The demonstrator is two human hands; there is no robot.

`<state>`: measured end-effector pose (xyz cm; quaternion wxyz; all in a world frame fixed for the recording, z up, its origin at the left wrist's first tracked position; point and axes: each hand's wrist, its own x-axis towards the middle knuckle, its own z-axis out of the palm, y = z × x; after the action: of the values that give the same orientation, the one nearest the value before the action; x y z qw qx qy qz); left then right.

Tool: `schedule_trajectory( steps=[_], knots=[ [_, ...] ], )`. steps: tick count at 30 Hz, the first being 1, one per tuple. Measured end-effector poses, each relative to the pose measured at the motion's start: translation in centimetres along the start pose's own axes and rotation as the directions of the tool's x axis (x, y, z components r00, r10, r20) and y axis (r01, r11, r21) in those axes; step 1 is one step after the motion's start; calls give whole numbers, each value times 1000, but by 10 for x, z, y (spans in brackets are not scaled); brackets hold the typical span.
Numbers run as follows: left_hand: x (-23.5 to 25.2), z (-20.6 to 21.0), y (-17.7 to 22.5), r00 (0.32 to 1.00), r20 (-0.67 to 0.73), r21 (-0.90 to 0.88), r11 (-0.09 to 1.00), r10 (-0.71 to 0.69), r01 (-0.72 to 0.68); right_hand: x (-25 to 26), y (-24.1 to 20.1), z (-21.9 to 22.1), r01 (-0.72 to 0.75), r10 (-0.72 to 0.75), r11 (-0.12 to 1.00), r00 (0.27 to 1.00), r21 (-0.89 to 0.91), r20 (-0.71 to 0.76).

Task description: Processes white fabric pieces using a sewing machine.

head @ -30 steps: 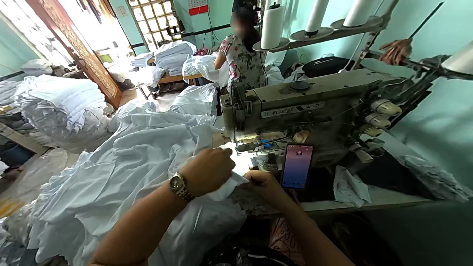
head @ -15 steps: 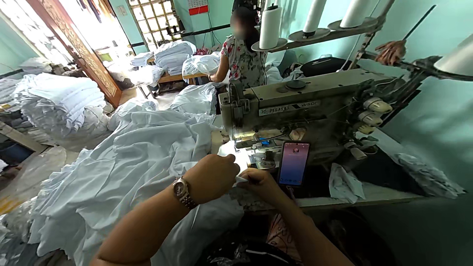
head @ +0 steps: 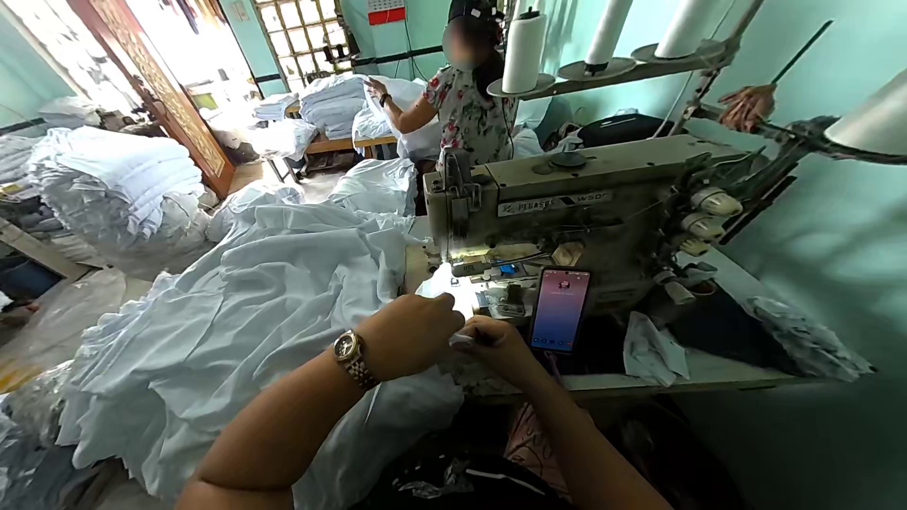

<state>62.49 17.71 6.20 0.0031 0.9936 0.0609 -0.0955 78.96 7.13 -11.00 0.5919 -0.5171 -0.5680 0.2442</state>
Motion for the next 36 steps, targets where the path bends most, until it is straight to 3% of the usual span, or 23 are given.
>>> schedule_trajectory(
  steps=[3,6,10,12,20,27,36],
  knots=[
    [1,6,-3,997,-40,-5,998,-70,70,0,-2,2,-8,7,1000,1000,-9,-14],
    [-3,4,2,997,-71,-54,998,-33,29,1,-3,1,-17,17,1000,1000,-5,-25],
    [2,19,-16,959,-278,-10,998,-57,56,-1,-5,1,-58,56,997,997,-41,-44],
    [1,24,-18,936,-351,17,1000,17,-12,0,-6,-1,-31,28,998,998,-47,-49],
    [19,75,-49,947,-320,-173,984,-8,-50,-17,-3,4,98,-125,979,981,-180,-146],
    [39,90,-63,912,-407,-6,998,48,-56,-8,1,6,81,-134,958,975,-276,-180],
    [50,90,-75,893,-447,4,998,55,-59,4,10,7,107,-199,918,957,-381,-209]
  ],
)
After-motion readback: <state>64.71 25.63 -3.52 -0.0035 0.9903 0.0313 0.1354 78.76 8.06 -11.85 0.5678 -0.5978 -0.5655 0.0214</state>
